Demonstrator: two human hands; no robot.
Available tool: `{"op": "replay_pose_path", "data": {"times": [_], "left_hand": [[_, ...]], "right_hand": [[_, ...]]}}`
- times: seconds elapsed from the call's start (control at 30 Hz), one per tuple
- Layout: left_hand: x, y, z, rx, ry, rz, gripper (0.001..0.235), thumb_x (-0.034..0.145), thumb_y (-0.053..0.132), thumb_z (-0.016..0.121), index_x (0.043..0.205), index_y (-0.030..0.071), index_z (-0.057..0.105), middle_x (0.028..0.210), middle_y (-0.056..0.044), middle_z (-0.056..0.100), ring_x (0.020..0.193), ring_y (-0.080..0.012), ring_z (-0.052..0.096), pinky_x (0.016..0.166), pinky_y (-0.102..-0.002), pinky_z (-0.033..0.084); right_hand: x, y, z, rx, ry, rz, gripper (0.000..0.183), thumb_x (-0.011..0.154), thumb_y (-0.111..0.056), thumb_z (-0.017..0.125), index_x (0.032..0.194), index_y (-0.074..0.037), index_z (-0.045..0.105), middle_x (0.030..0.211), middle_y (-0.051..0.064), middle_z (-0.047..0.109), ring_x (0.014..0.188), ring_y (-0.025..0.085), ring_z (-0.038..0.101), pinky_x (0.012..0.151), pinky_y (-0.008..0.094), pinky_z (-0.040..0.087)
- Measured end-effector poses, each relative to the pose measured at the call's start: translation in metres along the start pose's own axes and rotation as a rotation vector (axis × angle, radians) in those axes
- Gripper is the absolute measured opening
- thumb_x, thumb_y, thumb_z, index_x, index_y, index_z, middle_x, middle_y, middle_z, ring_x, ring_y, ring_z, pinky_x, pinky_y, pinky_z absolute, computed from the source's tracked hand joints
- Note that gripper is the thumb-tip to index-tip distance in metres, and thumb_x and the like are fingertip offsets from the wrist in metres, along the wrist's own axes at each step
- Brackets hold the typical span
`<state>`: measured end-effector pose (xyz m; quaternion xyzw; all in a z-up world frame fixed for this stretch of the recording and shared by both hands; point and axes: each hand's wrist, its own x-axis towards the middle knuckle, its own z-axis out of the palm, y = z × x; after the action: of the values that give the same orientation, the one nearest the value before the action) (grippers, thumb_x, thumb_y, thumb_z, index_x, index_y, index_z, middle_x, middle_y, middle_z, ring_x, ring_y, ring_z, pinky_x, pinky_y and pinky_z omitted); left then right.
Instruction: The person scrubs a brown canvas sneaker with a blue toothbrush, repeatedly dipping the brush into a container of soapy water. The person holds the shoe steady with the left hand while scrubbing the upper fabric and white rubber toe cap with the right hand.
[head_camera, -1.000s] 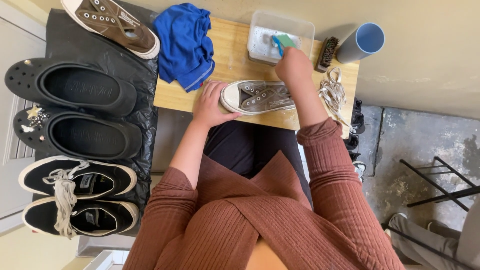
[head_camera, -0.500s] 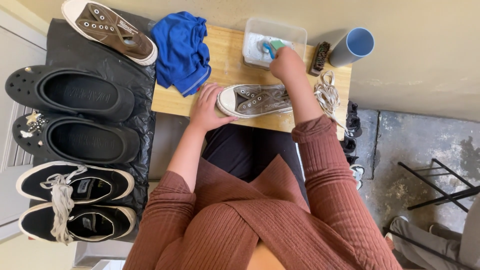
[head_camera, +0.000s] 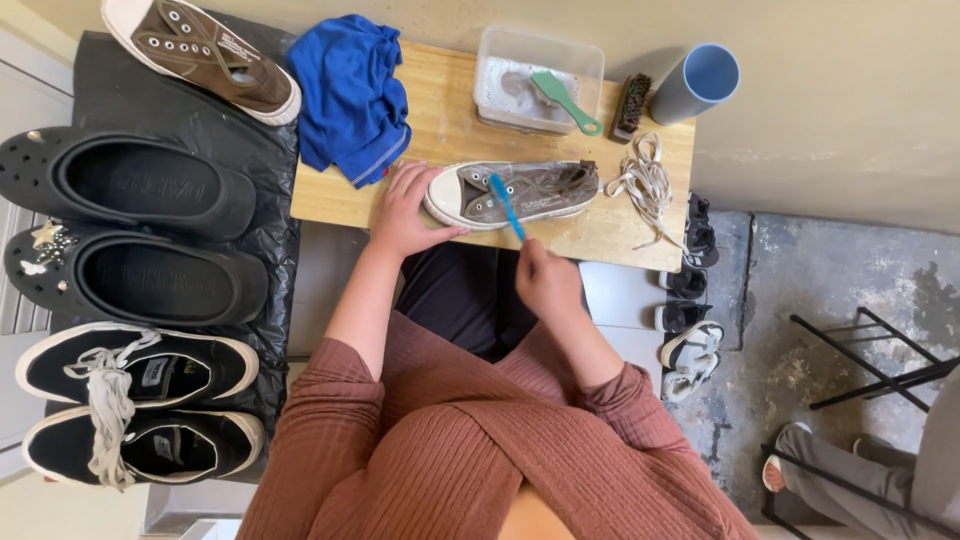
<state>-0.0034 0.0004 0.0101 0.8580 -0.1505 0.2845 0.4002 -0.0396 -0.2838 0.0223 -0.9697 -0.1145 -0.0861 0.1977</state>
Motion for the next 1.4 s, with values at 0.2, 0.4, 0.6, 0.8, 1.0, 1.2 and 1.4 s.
{"op": "replay_pose_path", "data": {"times": [0.2, 0.4, 0.6, 0.8, 1.0, 1.2, 1.4], "left_hand": [[-0.001, -0.003, 0.001, -0.026, 0.016, -0.007, 0.092, 0.052, 0.048, 0.101, 0.126, 0.004, 0.068, 0.116, -0.014, 0.066, 0.121, -0.0358, 0.061, 0.119, -0.051, 0.035], [-0.002, -0.003, 0.004, -0.028, 0.029, -0.015, 0.092, 0.05, 0.046, 0.102, 0.125, 0.004, 0.068, 0.116, -0.015, 0.067, 0.121, -0.0365, 0.062, 0.119, -0.051, 0.035], [-0.002, -0.004, 0.004, -0.034, 0.023, -0.018, 0.092, 0.05, 0.045, 0.101, 0.124, 0.003, 0.068, 0.116, -0.015, 0.067, 0.121, -0.0368, 0.062, 0.119, -0.052, 0.035], [-0.003, -0.004, 0.005, -0.032, 0.034, -0.023, 0.092, 0.05, 0.046, 0.102, 0.123, 0.002, 0.068, 0.116, -0.016, 0.067, 0.121, -0.0366, 0.063, 0.12, -0.051, 0.035], [-0.005, -0.005, 0.005, -0.025, 0.03, -0.026, 0.092, 0.05, 0.046, 0.102, 0.123, 0.003, 0.068, 0.116, -0.015, 0.067, 0.121, -0.0362, 0.063, 0.12, -0.05, 0.035], [-0.003, -0.003, 0.007, -0.032, 0.018, -0.035, 0.092, 0.049, 0.044, 0.102, 0.123, 0.002, 0.067, 0.117, -0.016, 0.067, 0.122, -0.0358, 0.062, 0.121, -0.05, 0.034], [-0.003, -0.003, 0.005, -0.032, 0.023, -0.035, 0.091, 0.049, 0.043, 0.103, 0.123, 0.002, 0.067, 0.117, -0.016, 0.067, 0.122, -0.0356, 0.062, 0.121, -0.05, 0.034]], "right_hand": [[-0.014, -0.003, -0.003, -0.081, 0.085, -0.051, 0.013, 0.094, -0.03, 0.059, 0.087, -0.018, 0.061, 0.058, 0.015, 0.064, 0.06, 0.041, 0.07, 0.057, 0.054, 0.055], [-0.012, 0.02, 0.001, -0.058, 0.053, 0.0, 0.018, 0.096, -0.034, 0.058, 0.087, -0.019, 0.063, 0.054, 0.017, 0.062, 0.061, 0.045, 0.069, 0.058, 0.057, 0.055], [-0.024, 0.006, -0.004, -0.014, -0.003, -0.062, 0.017, 0.094, -0.033, 0.059, 0.088, -0.019, 0.066, 0.057, 0.017, 0.064, 0.061, 0.044, 0.07, 0.057, 0.055, 0.055], [-0.031, -0.011, -0.012, -0.021, -0.035, 0.046, 0.017, 0.096, -0.031, 0.057, 0.089, -0.018, 0.064, 0.057, 0.019, 0.065, 0.063, 0.045, 0.07, 0.061, 0.056, 0.056], [-0.022, 0.02, -0.018, -0.057, -0.07, 0.134, 0.02, 0.096, -0.034, 0.056, 0.096, -0.017, 0.066, 0.061, 0.022, 0.065, 0.068, 0.049, 0.07, 0.064, 0.06, 0.055], [-0.033, -0.018, -0.026, 0.006, -0.127, 0.065, 0.022, 0.097, -0.034, 0.056, 0.1, -0.016, 0.068, 0.063, 0.026, 0.066, 0.068, 0.049, 0.071, 0.063, 0.06, 0.055], [-0.03, -0.014, -0.023, -0.146, -0.111, 0.135, 0.022, 0.097, -0.034, 0.054, 0.104, -0.017, 0.065, 0.063, 0.023, 0.067, 0.066, 0.045, 0.072, 0.061, 0.056, 0.057]]}}
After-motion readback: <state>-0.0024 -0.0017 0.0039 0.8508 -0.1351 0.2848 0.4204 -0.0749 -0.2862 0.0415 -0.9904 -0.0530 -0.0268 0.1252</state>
